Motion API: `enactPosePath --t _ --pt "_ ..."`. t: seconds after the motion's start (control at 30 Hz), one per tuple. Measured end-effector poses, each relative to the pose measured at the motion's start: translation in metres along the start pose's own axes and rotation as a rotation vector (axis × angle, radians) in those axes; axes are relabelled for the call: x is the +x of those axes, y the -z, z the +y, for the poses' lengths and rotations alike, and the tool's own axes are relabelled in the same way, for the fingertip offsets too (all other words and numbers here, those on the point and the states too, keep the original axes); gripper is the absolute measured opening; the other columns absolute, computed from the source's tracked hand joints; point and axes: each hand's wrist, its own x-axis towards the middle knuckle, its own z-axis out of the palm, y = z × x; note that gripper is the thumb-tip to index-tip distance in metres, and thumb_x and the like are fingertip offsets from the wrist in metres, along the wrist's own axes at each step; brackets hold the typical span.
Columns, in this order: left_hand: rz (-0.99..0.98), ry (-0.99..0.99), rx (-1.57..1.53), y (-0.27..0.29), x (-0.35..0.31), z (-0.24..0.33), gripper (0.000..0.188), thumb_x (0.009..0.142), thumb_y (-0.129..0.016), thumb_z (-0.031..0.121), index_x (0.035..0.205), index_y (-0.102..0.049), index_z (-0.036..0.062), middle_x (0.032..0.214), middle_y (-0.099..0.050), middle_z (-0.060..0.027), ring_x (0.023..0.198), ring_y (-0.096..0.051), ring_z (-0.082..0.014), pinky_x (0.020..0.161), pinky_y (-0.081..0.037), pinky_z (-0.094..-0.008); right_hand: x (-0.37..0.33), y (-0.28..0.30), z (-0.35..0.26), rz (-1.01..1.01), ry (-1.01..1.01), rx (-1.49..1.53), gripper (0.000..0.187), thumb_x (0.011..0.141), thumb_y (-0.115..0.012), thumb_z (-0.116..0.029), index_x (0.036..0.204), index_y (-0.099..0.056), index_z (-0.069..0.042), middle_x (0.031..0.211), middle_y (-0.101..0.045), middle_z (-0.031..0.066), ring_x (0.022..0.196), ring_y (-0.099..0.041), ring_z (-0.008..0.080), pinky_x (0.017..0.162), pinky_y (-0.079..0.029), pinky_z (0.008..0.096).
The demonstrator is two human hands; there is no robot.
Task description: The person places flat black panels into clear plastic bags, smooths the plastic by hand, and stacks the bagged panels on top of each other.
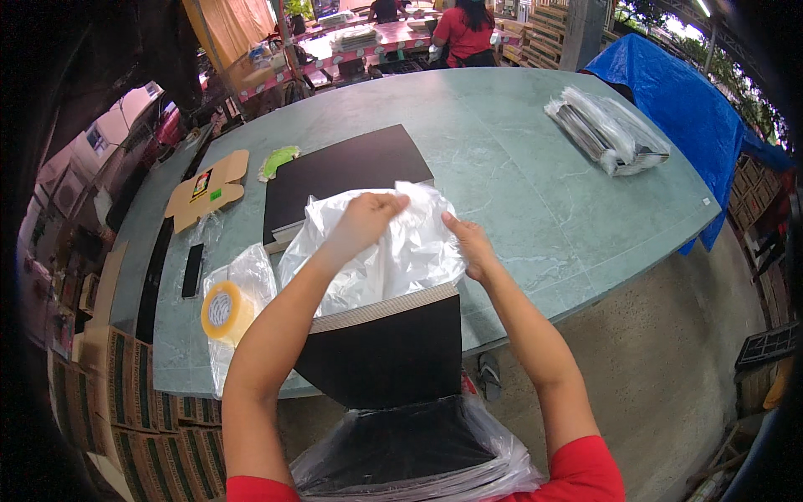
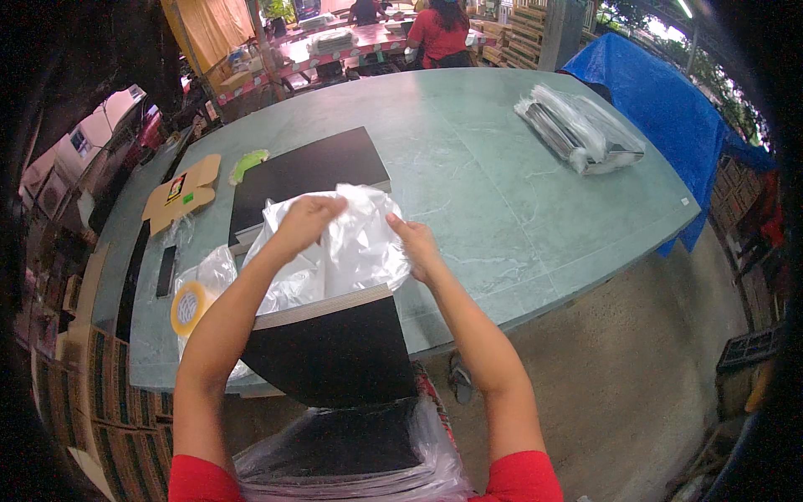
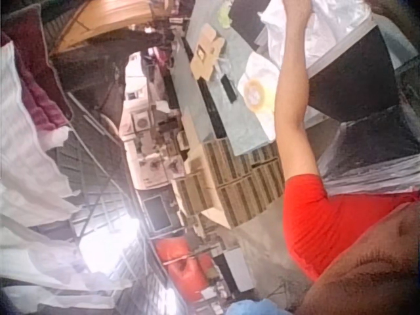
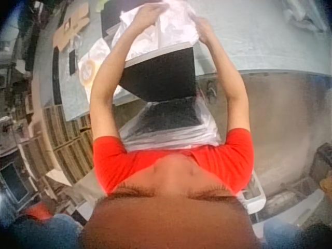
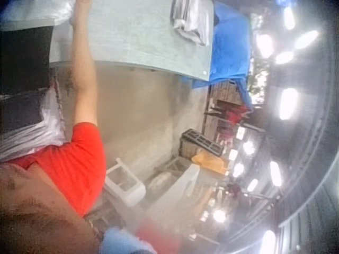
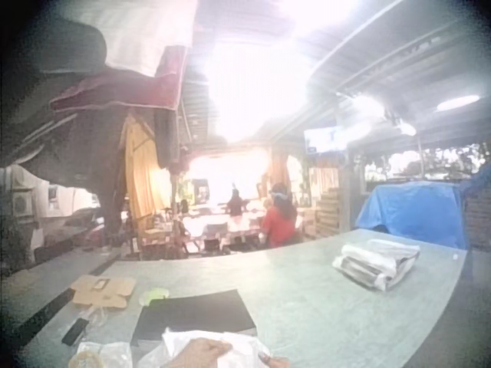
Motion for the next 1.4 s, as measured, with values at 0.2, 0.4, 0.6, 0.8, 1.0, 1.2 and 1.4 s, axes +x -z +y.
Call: enactPosePath --t 0.2,0.4,0.6,0.8,1.0,1.2,1.4 --pt "0.084 0.063 -0.021 0.016 0.012 -0.023 0.005 0.082 -0.045 0.013 0.083 -0.046 0.0079 0.069 -0.046 -0.0003 0.059 -0.041 -0.0080 0.051 -0.033 -0.0223 -0.009 0.019 0.003 0.351 0.644 -0.952 0.026 0.070 -0.061 -0.014 0.092 -0.053 -0.002 0.091 -0.053 0.0120 0.085 -0.051 0.0212 0.070 -0.042 0.0296" --pt "0.685 -0.229 -0.050 0.075 0.002 -0.008 0.036 0.075 -0.060 0.021 0.099 -0.044 -0.0004 0.086 -0.053 -0.0076 0.067 -0.051 -0.0154 0.064 -0.044 -0.0300 -0.156 -0.053 -0.064 -0.333 0.833 -0.610 0.019 0.073 -0.059 -0.012 0.090 -0.053 -0.003 0.087 -0.054 0.0104 0.078 -0.053 0.0222 0.068 -0.042 0.0295" --pt "0.582 0.194 -0.198 0.157 -0.039 -0.036 0.030 0.073 -0.059 0.011 0.098 -0.048 -0.0007 0.086 -0.053 -0.0100 0.073 -0.050 -0.0145 0.058 -0.043 -0.0282 -0.212 -0.088 0.004 -1.737 0.296 -0.700 0.046 0.082 -0.049 -0.034 0.111 -0.044 0.001 0.111 -0.045 0.0186 0.100 -0.046 0.0313 0.083 -0.039 0.0356" --pt "0.571 -0.435 -0.300 0.160 -0.180 0.082 0.025 0.076 -0.054 0.015 0.096 -0.050 0.0000 0.085 -0.053 -0.0138 0.077 -0.051 -0.0197 0.065 -0.042 -0.0321 -0.230 -0.048 0.087 -1.556 0.032 -0.786 0.063 0.085 -0.030 -0.049 0.128 -0.026 -0.004 0.132 -0.022 0.0212 0.119 -0.028 0.0339 0.097 -0.026 0.0355" --pt "-0.432 0.059 0.681 0.053 -0.283 0.075 0.026 0.075 -0.050 0.016 0.096 -0.051 0.0006 0.086 -0.054 -0.0180 0.081 -0.053 -0.0266 0.071 -0.041 -0.0361 -0.219 -0.069 0.039 -1.217 0.316 -0.627 0.039 0.073 -0.062 -0.024 0.102 -0.053 0.000 0.105 -0.053 0.0172 0.100 -0.050 0.0262 0.085 -0.040 0.0345" --pt "0.005 -0.039 0.177 0.032 -0.262 0.018 0.021 0.075 -0.046 0.011 0.092 -0.051 0.0001 0.073 -0.056 -0.0180 0.073 -0.058 -0.0239 0.065 -0.043 -0.0323 -0.231 -0.102 0.023 -0.907 0.184 -0.553 0.064 0.064 -0.071 -0.023 0.115 -0.040 0.000 0.101 -0.055 0.0151 0.092 -0.054 0.0209 0.080 -0.041 0.0307" --pt "0.144 0.025 0.059 0.038 -0.223 -0.003 0.024 0.079 -0.046 0.014 0.095 -0.054 -0.0028 0.080 -0.059 -0.0167 0.076 -0.057 -0.0242 0.068 -0.042 -0.0312 -0.213 -0.055 0.032 -0.695 -0.079 -0.256 0.030 0.074 -0.062 -0.011 0.099 -0.053 0.003 0.087 -0.058 0.0036 0.077 -0.053 0.0077 0.069 -0.043 0.0231"
